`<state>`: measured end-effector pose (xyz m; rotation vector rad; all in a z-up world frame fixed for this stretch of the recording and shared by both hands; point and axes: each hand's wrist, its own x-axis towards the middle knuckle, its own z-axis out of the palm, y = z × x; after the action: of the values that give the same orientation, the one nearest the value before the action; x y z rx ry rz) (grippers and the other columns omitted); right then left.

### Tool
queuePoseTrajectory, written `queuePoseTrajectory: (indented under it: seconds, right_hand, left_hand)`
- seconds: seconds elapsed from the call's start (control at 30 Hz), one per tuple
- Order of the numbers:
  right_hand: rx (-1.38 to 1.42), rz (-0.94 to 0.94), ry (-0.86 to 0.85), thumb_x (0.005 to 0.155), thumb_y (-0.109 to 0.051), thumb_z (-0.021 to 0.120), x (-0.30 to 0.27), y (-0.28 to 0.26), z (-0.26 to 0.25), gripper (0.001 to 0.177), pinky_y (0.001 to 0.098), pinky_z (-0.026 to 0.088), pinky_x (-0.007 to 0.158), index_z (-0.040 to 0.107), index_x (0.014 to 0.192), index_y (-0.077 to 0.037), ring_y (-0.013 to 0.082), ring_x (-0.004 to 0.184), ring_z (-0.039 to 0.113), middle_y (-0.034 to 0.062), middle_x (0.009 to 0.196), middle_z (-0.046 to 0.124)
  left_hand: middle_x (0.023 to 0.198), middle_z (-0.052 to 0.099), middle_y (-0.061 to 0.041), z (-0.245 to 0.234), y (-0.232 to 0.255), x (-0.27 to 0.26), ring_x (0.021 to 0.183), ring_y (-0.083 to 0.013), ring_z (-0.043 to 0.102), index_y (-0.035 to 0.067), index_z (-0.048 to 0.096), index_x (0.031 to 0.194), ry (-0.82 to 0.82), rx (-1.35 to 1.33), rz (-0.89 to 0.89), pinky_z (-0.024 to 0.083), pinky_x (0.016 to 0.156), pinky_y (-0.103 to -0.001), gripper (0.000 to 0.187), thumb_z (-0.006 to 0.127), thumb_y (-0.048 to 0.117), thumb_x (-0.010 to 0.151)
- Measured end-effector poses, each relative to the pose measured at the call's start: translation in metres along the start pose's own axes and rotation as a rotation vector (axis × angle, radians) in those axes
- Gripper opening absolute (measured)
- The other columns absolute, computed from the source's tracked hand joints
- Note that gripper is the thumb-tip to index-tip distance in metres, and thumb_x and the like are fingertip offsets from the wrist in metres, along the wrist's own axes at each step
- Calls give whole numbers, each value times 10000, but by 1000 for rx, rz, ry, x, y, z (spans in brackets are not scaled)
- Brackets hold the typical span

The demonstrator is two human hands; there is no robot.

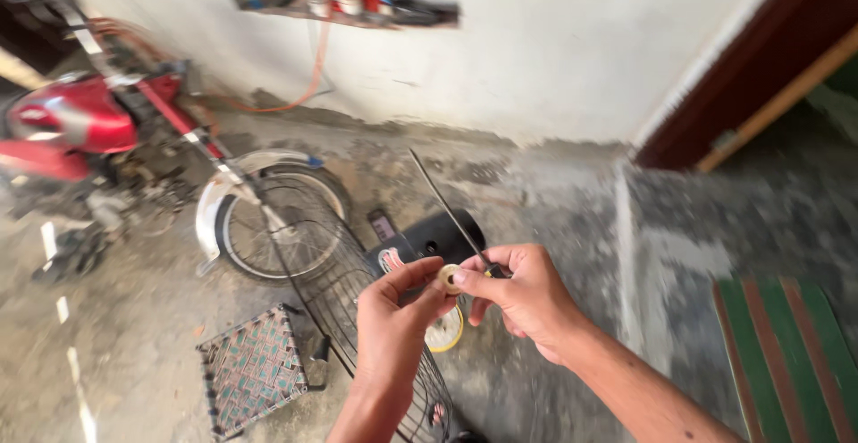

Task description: The person disassembles a standing electric fan using a screwdriver. They remove the front grille, unscrew the central hub to detach the fan blades, and then remove the rear grille. The components are placed on the floor.

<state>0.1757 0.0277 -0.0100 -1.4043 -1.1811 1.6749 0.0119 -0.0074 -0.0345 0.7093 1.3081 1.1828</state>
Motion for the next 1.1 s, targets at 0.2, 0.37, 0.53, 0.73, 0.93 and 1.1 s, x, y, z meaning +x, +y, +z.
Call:
queuePoseTrajectory:
  seconds: [0.2, 0.37, 0.53, 0.73, 0.93, 1.1]
  right_hand:
    - [-91, 68, -83, 858, -177, 747, 60, -16, -12, 218, 239, 287, 324, 730, 964, 13, 116, 610, 700, 79, 858, 757]
    - [-180, 135, -131, 876, -187, 734, 104, -10, -21, 224, 245, 276, 329, 710, 947, 25, 92, 643, 758, 90, 877, 768]
    - [-373, 172, -197, 884, -210, 745, 144, 12, -25, 202, 245, 288, 338, 763, 926, -13, 66, 416, 473, 130, 819, 823]
    - [-513, 172, -308, 887, -237, 748, 192, 49, -36, 211, 274, 315, 361, 772, 908, -28, 83, 402, 439, 97, 788, 807]
    - [-670, -48, -427, 825, -162, 788, 230, 73, -46, 154, 247, 554, 679, 811, 859, -14, 65, 717, 714, 38, 788, 833]
    - [-697, -38, -518, 819, -157, 792, 248, 75, -52, 153, 273, 532, 649, 808, 868, -13, 70, 696, 671, 26, 768, 804]
  left_hand:
    - [1022, 760, -117, -2, -22, 38, 893, -160, 713, -64, 680, 1236, 165, -205, 60, 569, 810, -296, 343, 598, 31, 917]
    - [1056, 746, -93, 7, -57, 70, 914, -171, 722, -37, 671, 1239, 293, -356, 52, 579, 807, -301, 348, 565, 14, 911]
    - [1056, 762, -89, 19, -92, 90, 926, -173, 730, -13, 700, 1210, 444, -163, -29, 577, 829, -304, 341, 591, 12, 888]
    - [1163, 771, -103, 34, -136, 118, 1036, -176, 757, 6, 685, 1265, 561, -21, -104, 580, 916, -291, 398, 659, 71, 874]
    - [1187, 762, -132, 51, -166, 146, 1061, -195, 761, -21, 635, 1302, 635, -142, -84, 586, 916, -301, 441, 670, 76, 873]
    - [1105, 791, -121, 66, -177, 157, 976, -171, 764, -25, 672, 1268, 721, -198, -61, 592, 868, -287, 392, 661, 91, 894]
